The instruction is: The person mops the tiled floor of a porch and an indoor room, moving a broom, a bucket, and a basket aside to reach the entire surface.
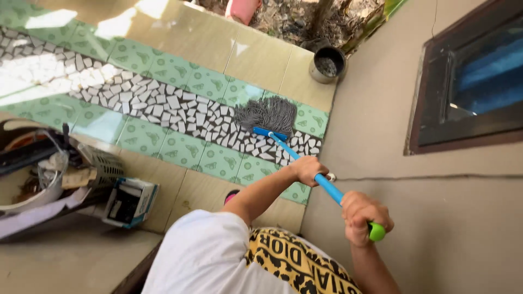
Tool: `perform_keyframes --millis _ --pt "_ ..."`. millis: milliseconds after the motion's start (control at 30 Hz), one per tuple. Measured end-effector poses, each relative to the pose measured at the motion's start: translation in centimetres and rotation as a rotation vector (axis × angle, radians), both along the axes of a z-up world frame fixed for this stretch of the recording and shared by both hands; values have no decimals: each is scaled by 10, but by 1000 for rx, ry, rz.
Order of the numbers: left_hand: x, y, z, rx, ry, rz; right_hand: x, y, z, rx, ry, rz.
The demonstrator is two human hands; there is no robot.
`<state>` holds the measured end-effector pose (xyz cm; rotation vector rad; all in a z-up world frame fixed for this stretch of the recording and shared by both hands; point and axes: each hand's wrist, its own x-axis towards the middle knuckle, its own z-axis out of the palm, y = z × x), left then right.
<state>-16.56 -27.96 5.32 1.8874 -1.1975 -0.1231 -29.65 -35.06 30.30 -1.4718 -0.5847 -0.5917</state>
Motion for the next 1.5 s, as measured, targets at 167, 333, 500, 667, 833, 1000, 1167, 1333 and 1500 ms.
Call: perform_keyframes --millis 167,333,500,667,833,1000,1167,1333,1500 --pt "63 7 -42 -1 -51 -16 42 5 -40 -70 3 -8" --pt "115 34 -49 204 -16 -46 92 14 -116 -405 -201 -164" --pt "114 33 -85 511 28 287 109 7 -198 -478 22 -225" --pt "110 32 -84 533 100 270 90 17 -189 -455 132 -209" --pt "106 13 -42 841 84 -7 9 2 -91 -505 382 -279" --pt "22 -46 -29 626 191 -264 -89 -106 -78 -281 271 -365" --pt "-29 -14 21 549 341 -213 -123 -183 -78 288 296 81" --pt "-15 73 -11 521 413 108 -29 -141 -107 370 331 123" --pt "15 235 -84 535 354 537 82 19 -139 104 376 230"
